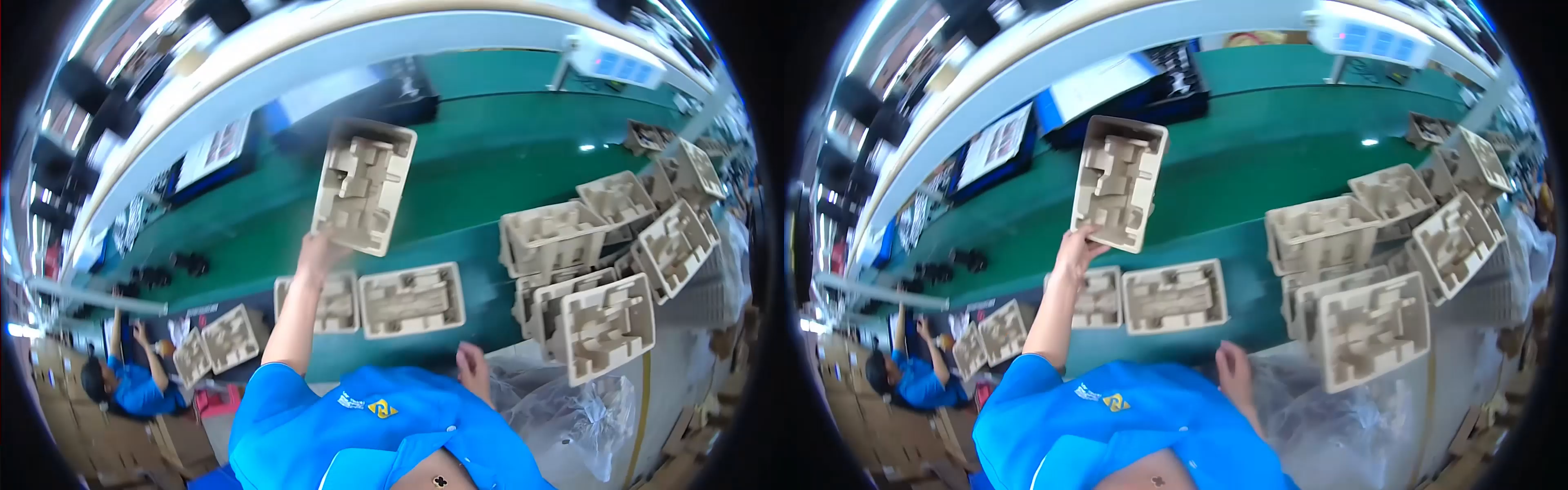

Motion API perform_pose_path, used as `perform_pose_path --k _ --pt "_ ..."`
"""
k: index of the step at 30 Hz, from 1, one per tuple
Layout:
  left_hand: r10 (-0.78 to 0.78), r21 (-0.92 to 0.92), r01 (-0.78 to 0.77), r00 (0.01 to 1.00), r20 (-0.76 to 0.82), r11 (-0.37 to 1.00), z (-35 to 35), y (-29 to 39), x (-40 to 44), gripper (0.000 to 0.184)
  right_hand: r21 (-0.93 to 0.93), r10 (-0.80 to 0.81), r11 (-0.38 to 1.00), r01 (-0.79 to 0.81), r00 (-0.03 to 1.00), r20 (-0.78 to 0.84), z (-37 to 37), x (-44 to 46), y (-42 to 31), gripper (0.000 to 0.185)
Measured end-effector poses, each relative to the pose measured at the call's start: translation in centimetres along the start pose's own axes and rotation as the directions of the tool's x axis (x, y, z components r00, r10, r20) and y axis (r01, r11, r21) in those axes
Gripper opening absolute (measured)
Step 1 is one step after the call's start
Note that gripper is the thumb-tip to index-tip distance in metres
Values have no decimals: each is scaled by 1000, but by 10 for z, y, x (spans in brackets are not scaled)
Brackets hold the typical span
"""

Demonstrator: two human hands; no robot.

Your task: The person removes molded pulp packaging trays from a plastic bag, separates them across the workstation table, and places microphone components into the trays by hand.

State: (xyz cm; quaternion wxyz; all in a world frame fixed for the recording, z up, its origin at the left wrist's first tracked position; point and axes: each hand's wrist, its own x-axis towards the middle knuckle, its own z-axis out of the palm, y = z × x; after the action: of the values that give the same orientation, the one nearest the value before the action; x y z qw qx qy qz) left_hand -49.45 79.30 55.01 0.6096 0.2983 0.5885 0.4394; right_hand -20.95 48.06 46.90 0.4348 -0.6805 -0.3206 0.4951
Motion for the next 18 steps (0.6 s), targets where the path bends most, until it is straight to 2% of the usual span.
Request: perform_pose_path --k 1,2,3,4,5,6,7,8,9,11,13,15,16,17,18 --pt "-45 -78 44 999 -6 996 -19 -7 -33 35 16 -77 997 78 996 -39 15 5 -6 28" --pt "-118 -119 107 989 -87 987 -30 -12 -70 38 25 -72 997 72 997 -5 26 3 -31 27" --pt "-147 -184 151 988 40 971 -72 -57 -76 46 34 -64 997 63 998 26 38 0 -55 26" --pt "-93 -245 101 995 45 964 -75 -58 -109 49 -100 -209 972 212 977 45 52 3 -57 26" --pt "-51 -410 58 998 27 910 -85 -84 -128 53 -132 -343 926 354 934 102 68 1 -70 27" --pt "-89 -408 127 990 111 904 -84 -80 -154 54 -120 -354 918 377 918 179 87 -1 -84 34" --pt "-109 -390 121 993 53 913 -76 -66 -182 55 -162 -443 864 477 872 207 108 -3 -103 40" --pt "-131 -366 152 988 83 918 -79 -64 -197 51 -200 -525 798 569 818 234 128 0 -117 47" --pt "-150 -343 182 982 118 921 -90 -66 -206 48 -168 -527 800 576 808 264 148 8 -123 55" --pt "-175 -267 205 976 131 942 -122 -76 -211 41 -170 -611 723 670 734 298 183 24 -144 57" --pt "-172 -167 193 976 133 967 -159 -84 -217 36 -119 -544 779 616 758 360 214 33 -162 56" --pt "-134 -28 139 982 133 990 -200 -84 -216 32 -80 -412 873 482 814 410 237 34 -172 54" --pt "-129 91 116 980 149 989 -221 -70 -219 32 -85 -416 870 486 815 404 246 36 -170 53" --pt "-149 182 126 982 115 975 -244 -58 -218 35 -141 -432 848 512 820 375 251 39 -163 52" --pt "-112 235 94 992 66 967 -268 -50 -216 29 -203 -444 826 525 829 340 253 44 -149 52"
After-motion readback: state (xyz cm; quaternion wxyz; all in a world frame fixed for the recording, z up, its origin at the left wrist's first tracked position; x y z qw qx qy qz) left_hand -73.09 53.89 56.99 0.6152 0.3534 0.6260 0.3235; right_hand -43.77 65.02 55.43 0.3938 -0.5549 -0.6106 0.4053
